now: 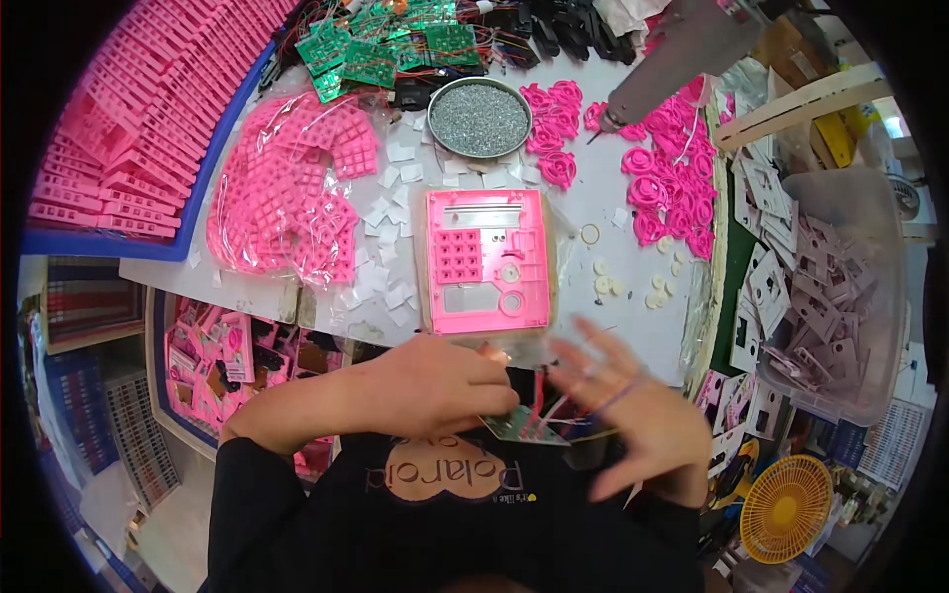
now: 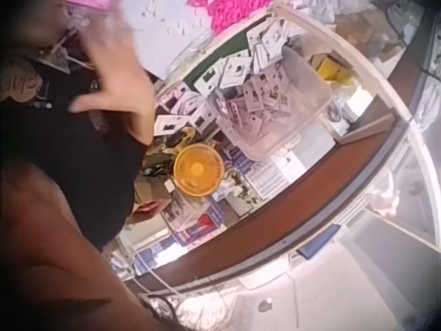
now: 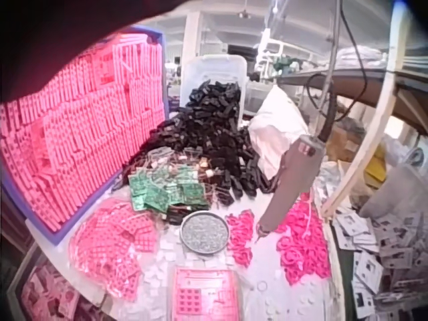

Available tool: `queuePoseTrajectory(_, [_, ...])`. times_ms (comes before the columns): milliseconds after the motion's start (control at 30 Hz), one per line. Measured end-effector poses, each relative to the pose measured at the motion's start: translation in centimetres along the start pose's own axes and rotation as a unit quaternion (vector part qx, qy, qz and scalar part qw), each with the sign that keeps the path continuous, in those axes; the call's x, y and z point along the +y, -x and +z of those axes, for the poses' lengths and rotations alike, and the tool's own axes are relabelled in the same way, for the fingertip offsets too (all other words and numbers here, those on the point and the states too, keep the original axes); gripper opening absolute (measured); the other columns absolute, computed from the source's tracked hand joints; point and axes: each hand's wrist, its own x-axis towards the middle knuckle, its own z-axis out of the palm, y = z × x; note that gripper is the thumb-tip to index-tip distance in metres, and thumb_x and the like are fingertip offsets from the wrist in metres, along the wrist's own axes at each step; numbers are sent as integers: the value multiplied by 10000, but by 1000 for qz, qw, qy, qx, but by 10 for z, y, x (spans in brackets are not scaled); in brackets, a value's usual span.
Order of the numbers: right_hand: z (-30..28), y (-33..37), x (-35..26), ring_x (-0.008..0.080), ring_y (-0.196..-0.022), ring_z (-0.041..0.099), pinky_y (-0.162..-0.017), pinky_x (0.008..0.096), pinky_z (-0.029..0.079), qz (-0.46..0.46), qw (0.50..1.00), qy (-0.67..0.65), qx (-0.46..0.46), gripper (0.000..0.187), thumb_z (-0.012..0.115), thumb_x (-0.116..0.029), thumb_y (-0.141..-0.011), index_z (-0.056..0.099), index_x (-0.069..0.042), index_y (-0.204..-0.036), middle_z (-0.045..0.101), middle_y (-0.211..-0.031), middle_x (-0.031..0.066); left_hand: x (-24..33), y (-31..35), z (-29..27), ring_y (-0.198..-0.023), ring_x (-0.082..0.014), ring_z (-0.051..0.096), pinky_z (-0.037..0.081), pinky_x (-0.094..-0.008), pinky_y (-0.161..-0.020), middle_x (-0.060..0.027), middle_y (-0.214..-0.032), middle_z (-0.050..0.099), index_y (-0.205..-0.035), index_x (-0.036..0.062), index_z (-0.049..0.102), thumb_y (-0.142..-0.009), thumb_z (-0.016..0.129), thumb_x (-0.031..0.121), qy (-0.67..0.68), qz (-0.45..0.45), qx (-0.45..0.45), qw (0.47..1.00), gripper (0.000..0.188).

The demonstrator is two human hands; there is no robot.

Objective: Installing internal electronic components and housing for a pink piggy bank toy using an electric screwdriver.

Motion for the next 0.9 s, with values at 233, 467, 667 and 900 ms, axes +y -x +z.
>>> queuePoseTrajectory(233, [35, -79, 26, 339, -1178, 564, -1037, 438, 434, -33, 975, -221, -8, 695, 672, -202, -910, 373, -129, -1534, 517, -1372, 189, -6, 19, 17, -820, -232, 659, 550, -339, -649, -88, -1074, 634, -1209, 107, 581, -927, 627, 128, 219, -180, 39, 958, 286])
queuePoseTrajectory(467, [19, -133, 74, 121, -1056, 604, -907, 295, 510, 84, 933, -346, 58, 615, 669, -53, -899, 446, -27, -1472, 650, -1221, 91, -23, 39, 26, -1115, -239, 623, 592, -332, -790, -162, -1439, 432, -1497, 70, 281, -1004, 546, 118, 700, -310, 137, 629, 562])
queuePoseTrajectory(667, [4, -152, 99, 147, -1088, 618, -959, 327, 502, 95, 943, -316, 50, 623, 729, -92, -852, 492, -3, -1422, 663, -1252, 94, -16, 56, 30, -1263, -259, 549, 476, -375, -1025, -181, -1541, 362, -1573, 54, 155, -961, 564, 60, 532, -272, 221, 771, 736])
queuePoseTrajectory(900, [0, -170, 85, 317, -940, 683, -819, 374, 521, 172, 976, -120, 52, 599, 764, -118, -798, 538, -31, -1346, 686, -1067, 211, -14, 70, 10, -1128, -269, 612, 491, -380, -953, -149, -1252, 612, -1428, 26, 451, -868, 688, 60, 233, -301, 150, 912, 609])
